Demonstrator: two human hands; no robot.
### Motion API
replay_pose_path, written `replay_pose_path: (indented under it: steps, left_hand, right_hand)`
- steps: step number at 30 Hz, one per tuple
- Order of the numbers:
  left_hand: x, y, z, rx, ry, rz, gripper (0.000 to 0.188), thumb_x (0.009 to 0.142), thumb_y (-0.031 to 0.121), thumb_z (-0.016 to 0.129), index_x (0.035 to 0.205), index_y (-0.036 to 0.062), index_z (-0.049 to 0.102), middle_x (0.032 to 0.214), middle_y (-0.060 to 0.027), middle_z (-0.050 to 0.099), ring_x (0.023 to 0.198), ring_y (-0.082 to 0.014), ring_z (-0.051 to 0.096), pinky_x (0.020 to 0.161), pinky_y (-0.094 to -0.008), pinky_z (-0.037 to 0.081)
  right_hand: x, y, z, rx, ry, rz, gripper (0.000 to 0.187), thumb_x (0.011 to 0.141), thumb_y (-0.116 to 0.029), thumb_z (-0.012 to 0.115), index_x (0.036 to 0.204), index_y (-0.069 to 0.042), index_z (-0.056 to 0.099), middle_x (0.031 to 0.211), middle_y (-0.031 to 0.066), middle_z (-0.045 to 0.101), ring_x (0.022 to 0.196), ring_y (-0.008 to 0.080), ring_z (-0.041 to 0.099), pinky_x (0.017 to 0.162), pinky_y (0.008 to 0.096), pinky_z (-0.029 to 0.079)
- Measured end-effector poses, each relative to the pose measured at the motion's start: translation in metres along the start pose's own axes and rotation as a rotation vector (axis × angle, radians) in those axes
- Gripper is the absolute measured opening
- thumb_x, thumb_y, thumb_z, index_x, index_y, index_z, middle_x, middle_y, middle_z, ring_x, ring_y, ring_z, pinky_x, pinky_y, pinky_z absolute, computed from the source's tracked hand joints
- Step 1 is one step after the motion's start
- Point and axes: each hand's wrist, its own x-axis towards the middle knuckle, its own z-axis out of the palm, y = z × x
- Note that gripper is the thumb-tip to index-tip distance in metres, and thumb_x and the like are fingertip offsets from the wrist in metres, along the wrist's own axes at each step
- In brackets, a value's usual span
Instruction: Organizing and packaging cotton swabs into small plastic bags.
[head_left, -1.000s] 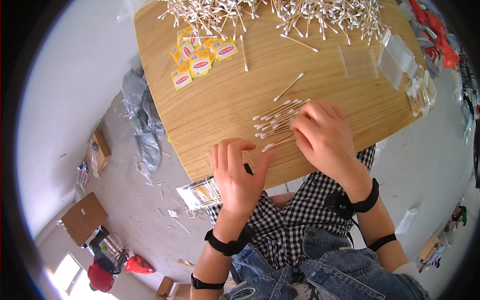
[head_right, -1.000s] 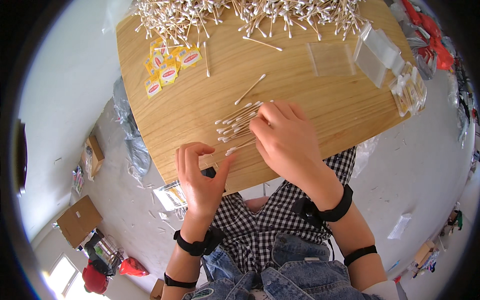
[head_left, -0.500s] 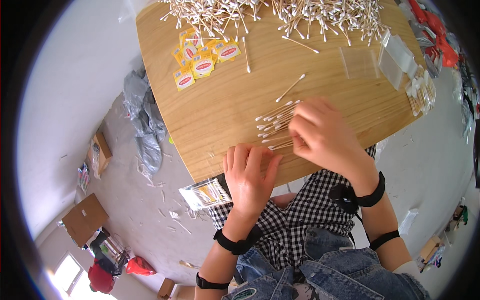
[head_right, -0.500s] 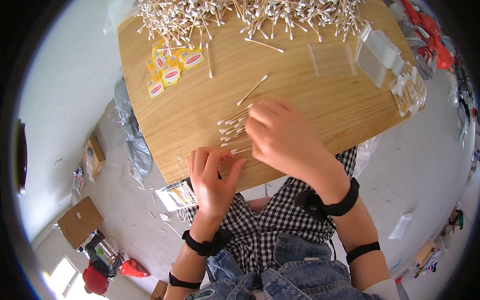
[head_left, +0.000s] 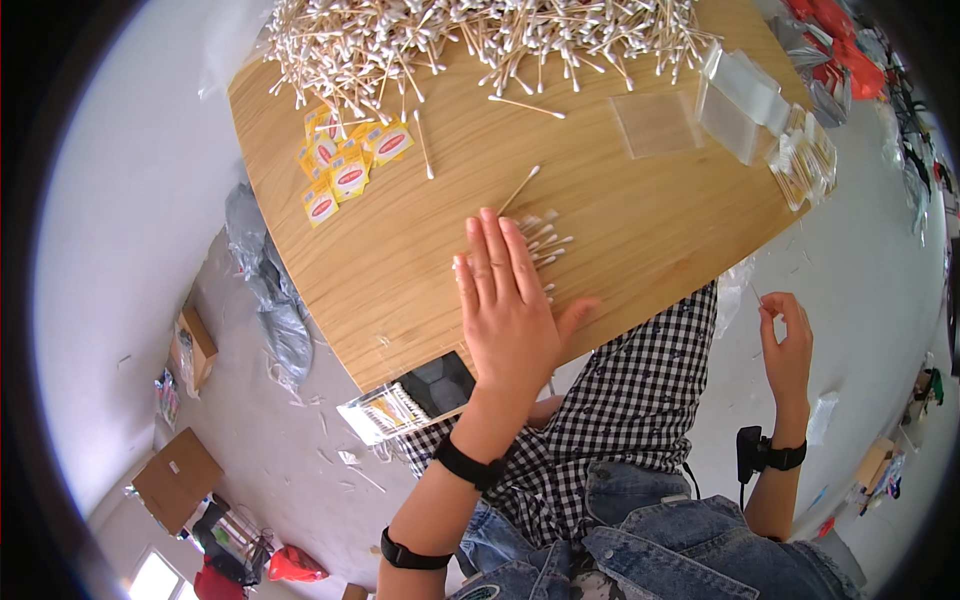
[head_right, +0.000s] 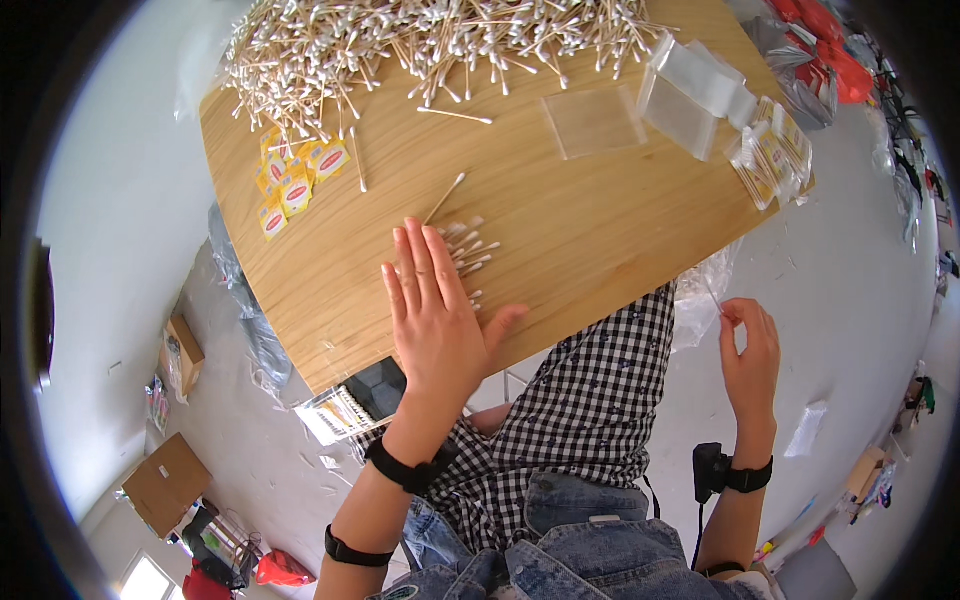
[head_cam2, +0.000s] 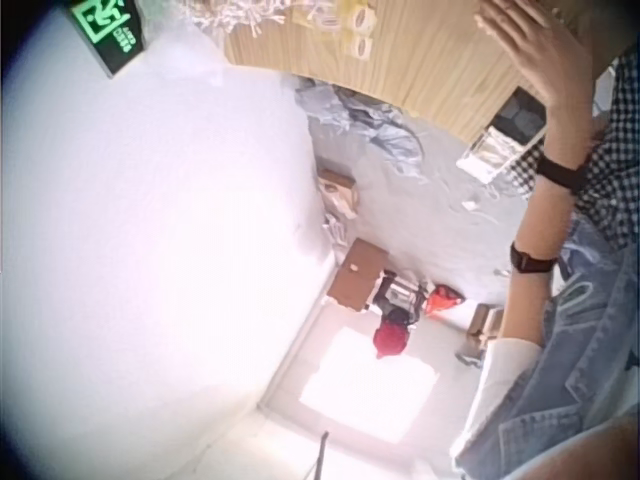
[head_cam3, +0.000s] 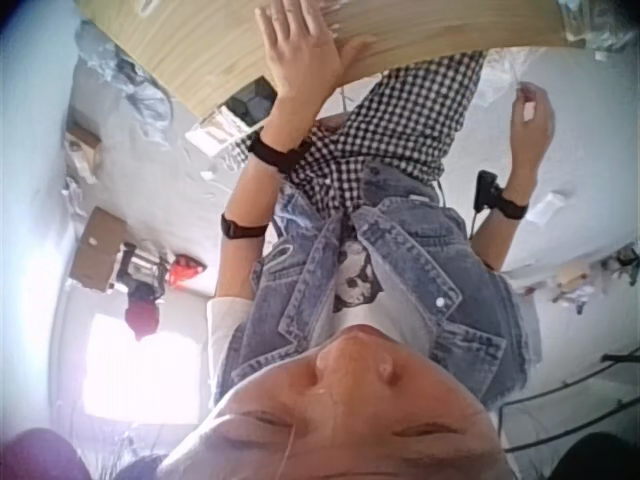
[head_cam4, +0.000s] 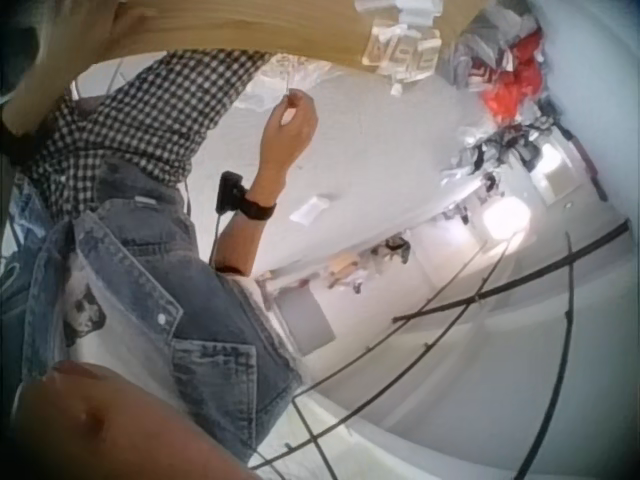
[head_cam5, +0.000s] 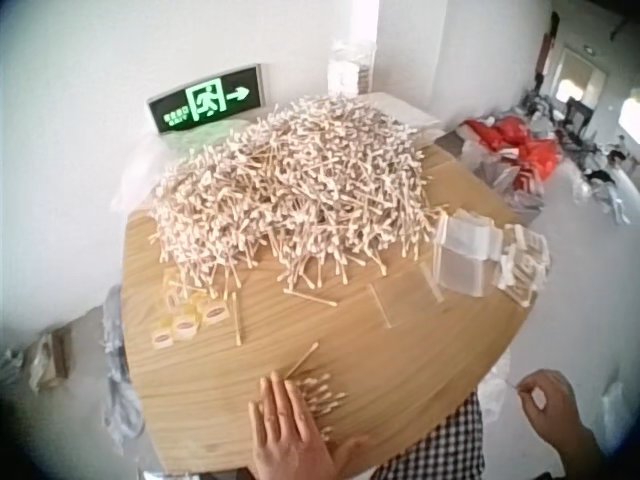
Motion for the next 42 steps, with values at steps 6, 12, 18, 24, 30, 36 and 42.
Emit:
replay_pose_path:
  steps: [6, 12, 18, 24, 30, 36, 42]
  left_hand:
    - [0.02, -0.006, 0.0, 0.062, 0.003, 0.036, 0.111, 0.086, 0.071, 0.053, 0.151, -0.0117, 0.021, 0.159, -0.028, 0.023, 0.151, -0.039, 0.019, 0.121, -0.0528, 0.018]
    - [0.005, -0.02, 0.004, 0.123, 0.023, 0.043, 0.107, 0.083, 0.069, 0.057, 0.152, -0.0073, 0.027, 0.158, -0.0218, 0.03, 0.149, -0.0338, 0.026, 0.12, -0.0528, 0.022]
    - [-0.007, -0.013, -0.011, 0.011, 0.004, -0.001, 0.106, 0.084, 0.061, 0.064, 0.153, -0.0075, 0.02, 0.159, -0.0224, 0.028, 0.149, -0.0357, 0.025, 0.119, -0.0568, 0.019]
    - [-0.026, -0.014, -0.017, -0.044, -0.005, -0.063, 0.112, 0.083, 0.06, 0.067, 0.153, -0.0105, 0.014, 0.159, -0.0291, 0.022, 0.15, -0.0418, 0.021, 0.119, -0.0578, 0.016]
    - [-0.022, -0.004, -0.01, -0.02, -0.033, -0.058, 0.114, 0.081, 0.066, 0.063, 0.152, -0.0114, 0.018, 0.159, -0.0308, 0.02, 0.15, -0.0422, 0.018, 0.12, -0.0553, 0.017]
    - [-0.002, -0.001, -0.004, 0.103, -0.054, -0.02, 0.114, 0.079, 0.072, 0.058, 0.15, -0.0116, 0.026, 0.16, -0.0279, 0.022, 0.15, -0.0387, 0.021, 0.121, -0.0496, 0.021]
    - [0.002, -0.001, 0.001, 0.128, -0.033, -0.004, 0.114, 0.081, 0.072, 0.056, 0.15, -0.013, 0.024, 0.159, -0.0289, 0.022, 0.15, -0.04, 0.02, 0.121, -0.0502, 0.021]
  right_hand:
    - [-0.004, 0.03, 0.017, -0.215, 0.107, -0.037, 0.022, 0.092, 0.002, 0.057, 0.113, -0.001, 0.061, 0.121, 0.0123, 0.062, 0.114, 0.0287, 0.058, 0.099, 0.0367, 0.044]
    - [0.052, -0.095, 0.059, 0.387, 0.114, -0.311, 0.034, 0.088, 0.004, 0.058, 0.121, -0.003, 0.063, 0.119, 0.0133, 0.063, 0.114, 0.0331, 0.058, 0.101, 0.0413, 0.044]
    - [0.108, -0.167, 0.108, 0.39, 0.074, -0.611, 0.024, 0.085, 0.006, 0.061, 0.104, -0.007, 0.067, 0.104, 0.0088, 0.065, 0.101, 0.031, 0.06, 0.089, 0.0402, 0.048]
    - [0.11, -0.184, 0.118, 0.406, -0.02, -0.648, 0.015, 0.078, 0.003, 0.064, 0.088, -0.008, 0.061, 0.091, 0.0041, 0.061, 0.095, 0.0271, 0.059, 0.086, 0.0409, 0.048]
    - [0.091, -0.18, 0.112, 0.498, -0.056, -0.628, 0.012, 0.081, 0.002, 0.063, 0.09, -0.006, 0.063, 0.091, 0.007, 0.061, 0.094, 0.0293, 0.059, 0.084, 0.0411, 0.048]
    - [0.066, -0.158, 0.102, 0.659, 0.046, -0.373, 0.015, 0.087, 0.003, 0.06, 0.099, -0.005, 0.065, 0.102, 0.0103, 0.066, 0.096, 0.0316, 0.061, 0.084, 0.0408, 0.047]
    - [0.054, -0.148, 0.101, 0.64, 0.146, -0.317, 0.018, 0.088, 0.002, 0.061, 0.104, -0.004, 0.064, 0.102, 0.0114, 0.066, 0.096, 0.0312, 0.06, 0.085, 0.0401, 0.047]
